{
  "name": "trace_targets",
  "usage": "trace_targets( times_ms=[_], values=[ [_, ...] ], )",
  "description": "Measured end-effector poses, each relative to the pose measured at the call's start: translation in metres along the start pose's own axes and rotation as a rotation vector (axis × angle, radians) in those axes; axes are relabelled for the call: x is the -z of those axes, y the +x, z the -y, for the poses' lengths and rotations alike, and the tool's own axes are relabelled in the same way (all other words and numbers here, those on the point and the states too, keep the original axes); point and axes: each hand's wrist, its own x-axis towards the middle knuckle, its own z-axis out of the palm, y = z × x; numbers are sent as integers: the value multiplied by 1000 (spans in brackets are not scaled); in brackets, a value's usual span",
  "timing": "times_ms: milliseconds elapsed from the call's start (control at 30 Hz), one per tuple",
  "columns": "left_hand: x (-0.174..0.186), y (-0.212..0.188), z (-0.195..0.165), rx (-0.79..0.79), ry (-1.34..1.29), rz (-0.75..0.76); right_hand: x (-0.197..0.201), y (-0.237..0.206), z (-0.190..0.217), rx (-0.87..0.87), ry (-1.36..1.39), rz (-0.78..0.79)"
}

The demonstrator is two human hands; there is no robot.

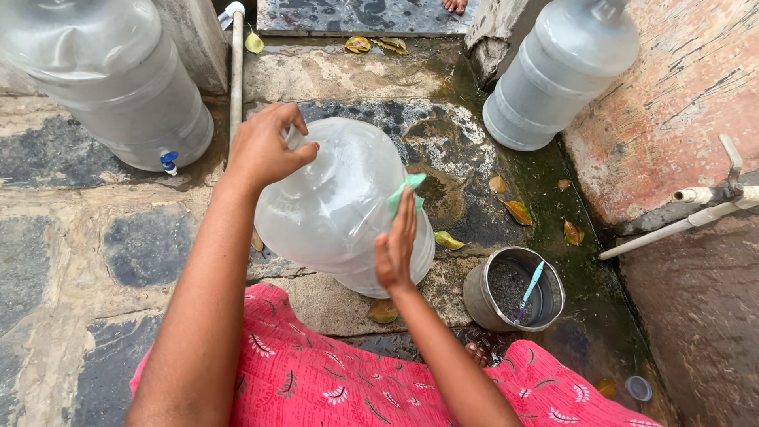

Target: The person cleans a large plastic water dispenser by first scrubbing the neck with a toothbrush and then wiping the exterior with a sponge. The person uses water from a nearby bucket to rinse the tools during the process.

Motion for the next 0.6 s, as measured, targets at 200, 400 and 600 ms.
trace_targets(
  times_ms=[200, 400, 600],
  values=[
    [10, -11, 16, 53, -83, 17, 41, 13, -81, -629, 380, 241],
    [10, -12, 20, 87, -91, -5, 55, -3, -97, -937, 504, 129],
    [13, -6, 32, 29, -98, 55, 21, 48, -15, -251, 542, 162]
  ],
)
